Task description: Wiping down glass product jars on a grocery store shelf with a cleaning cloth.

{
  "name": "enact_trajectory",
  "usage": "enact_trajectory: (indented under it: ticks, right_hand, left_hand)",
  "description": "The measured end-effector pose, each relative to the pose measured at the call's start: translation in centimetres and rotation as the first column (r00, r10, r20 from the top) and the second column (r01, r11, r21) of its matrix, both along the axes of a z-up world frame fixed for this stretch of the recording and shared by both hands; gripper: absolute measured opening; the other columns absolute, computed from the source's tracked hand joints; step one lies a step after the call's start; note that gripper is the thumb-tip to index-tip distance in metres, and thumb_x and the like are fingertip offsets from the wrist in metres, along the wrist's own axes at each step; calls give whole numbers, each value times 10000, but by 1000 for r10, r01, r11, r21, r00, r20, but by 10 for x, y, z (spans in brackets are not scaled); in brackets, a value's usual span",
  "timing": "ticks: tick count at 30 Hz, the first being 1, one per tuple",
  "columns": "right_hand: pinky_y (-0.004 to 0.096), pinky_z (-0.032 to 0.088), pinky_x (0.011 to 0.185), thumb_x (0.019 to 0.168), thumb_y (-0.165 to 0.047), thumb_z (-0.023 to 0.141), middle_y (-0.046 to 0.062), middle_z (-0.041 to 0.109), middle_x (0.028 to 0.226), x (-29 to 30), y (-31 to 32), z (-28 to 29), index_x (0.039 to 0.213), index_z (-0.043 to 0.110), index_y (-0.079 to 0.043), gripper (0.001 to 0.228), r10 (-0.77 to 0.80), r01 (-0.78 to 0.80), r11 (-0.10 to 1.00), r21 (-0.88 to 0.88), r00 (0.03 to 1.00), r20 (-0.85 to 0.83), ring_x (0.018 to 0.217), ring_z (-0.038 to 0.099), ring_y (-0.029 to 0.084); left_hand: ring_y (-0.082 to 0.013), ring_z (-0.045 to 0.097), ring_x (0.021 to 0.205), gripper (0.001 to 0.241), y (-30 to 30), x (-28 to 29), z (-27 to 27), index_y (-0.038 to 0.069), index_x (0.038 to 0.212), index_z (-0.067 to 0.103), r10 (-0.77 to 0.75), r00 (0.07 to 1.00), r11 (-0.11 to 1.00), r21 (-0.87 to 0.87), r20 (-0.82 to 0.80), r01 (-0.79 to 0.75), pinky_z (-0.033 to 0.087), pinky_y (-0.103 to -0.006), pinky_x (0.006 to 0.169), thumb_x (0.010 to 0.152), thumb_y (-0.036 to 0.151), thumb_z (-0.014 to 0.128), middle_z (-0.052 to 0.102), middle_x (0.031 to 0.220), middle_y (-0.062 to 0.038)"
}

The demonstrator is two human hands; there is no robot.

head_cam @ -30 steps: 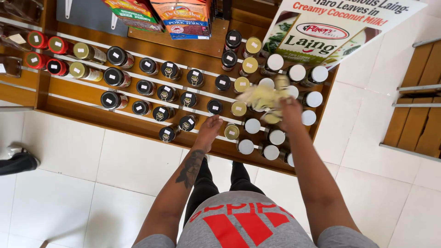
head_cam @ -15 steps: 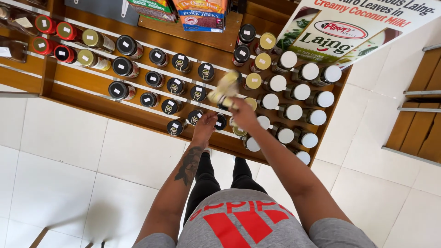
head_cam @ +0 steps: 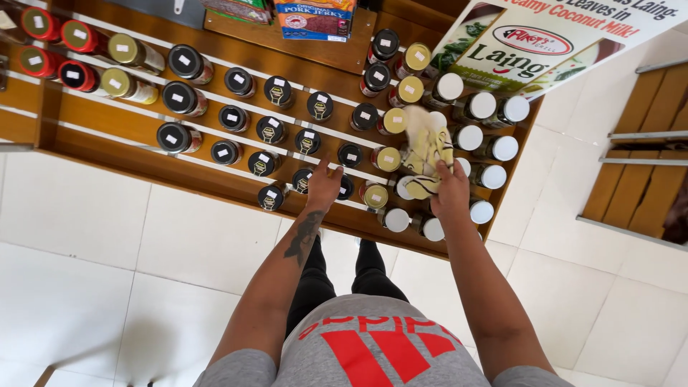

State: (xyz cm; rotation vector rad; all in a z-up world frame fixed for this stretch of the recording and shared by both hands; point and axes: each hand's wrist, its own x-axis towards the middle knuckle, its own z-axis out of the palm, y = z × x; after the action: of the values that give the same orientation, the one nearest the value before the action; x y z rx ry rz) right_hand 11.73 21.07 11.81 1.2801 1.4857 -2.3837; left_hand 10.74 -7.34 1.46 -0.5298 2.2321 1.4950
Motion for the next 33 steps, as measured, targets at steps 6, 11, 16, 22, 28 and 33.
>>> enact_trajectory:
  ticks: [6, 11, 16, 22, 28, 33]
  right_hand:
    - [397, 625, 802, 1005, -112, 602, 71, 695, 1160, 21, -1, -5, 1305, 566, -58, 307, -86, 88, 996, -35, 995, 45, 1002, 705, 204]
    - [364, 613, 803, 1021, -116, 610, 69, 698, 1166, 25, -11, -15, 1319, 585, -37, 309, -24, 24, 1000, -14, 999, 31, 992, 695, 184]
    - [335, 607, 793, 1029, -129, 601, 59, 706, 1140, 15, -11, -5, 1306, 601, -41, 290, 41, -42, 999, 32, 998, 42, 972, 691, 166]
    - [289, 576, 764, 1072, -154, 576, 68, 696, 1149, 8, -39, 21, 1350, 613, -55, 297, 364, -310, 855, 416, 930, -56, 924, 653, 125]
    - [349, 574, 697, 1024, -185, 579, 98, 708, 1114, 21, -112, 32, 1482, 534, -170, 461, 785, -894, 380, 237, 448, 428, 819, 654, 202]
    - [317, 553, 802, 1035, -180, 629, 141, 735, 1091, 54, -126, -16, 1395, 636, -19, 394, 881, -865, 463, 192, 474, 11, 909, 656, 170]
  left_hand:
    - [-377, 713, 969, 377, 14, -19, -42, 28, 1259, 690, -103, 993, 982, -154, 61, 111, 558, -459, 893, 1058, 345, 654, 764, 1037, -203]
    - [-371, 714, 1007, 552, 24, -20, -42, 146, 1492, 533, -67, 998, 984, -168, -18, 63, 562, -452, 888, 969, 274, 655, 735, 1100, -188]
    - [-398, 661, 1134, 609, 21, -8, -33, 114, 1528, 468, -85, 991, 993, -93, -105, 76, 541, -459, 950, 958, 223, 651, 675, 1274, -210]
    - [-437, 575, 1271, 583, 9, 27, -22, -37, 1460, 471, -153, 973, 976, -179, -173, 122, 492, -467, 1049, 966, 197, 676, 585, 1398, -268]
    - [-356, 653, 1222, 475, -13, 45, -28, 59, 1467, 568, 30, 999, 998, -47, -13, -31, 527, -419, 1006, 1013, 192, 608, 691, 1314, -198]
    - [-207, 715, 1104, 565, -36, 45, -32, 20, 1388, 574, -10, 1000, 990, 141, 14, 8, 569, -338, 924, 864, 183, 709, 727, 1237, -129]
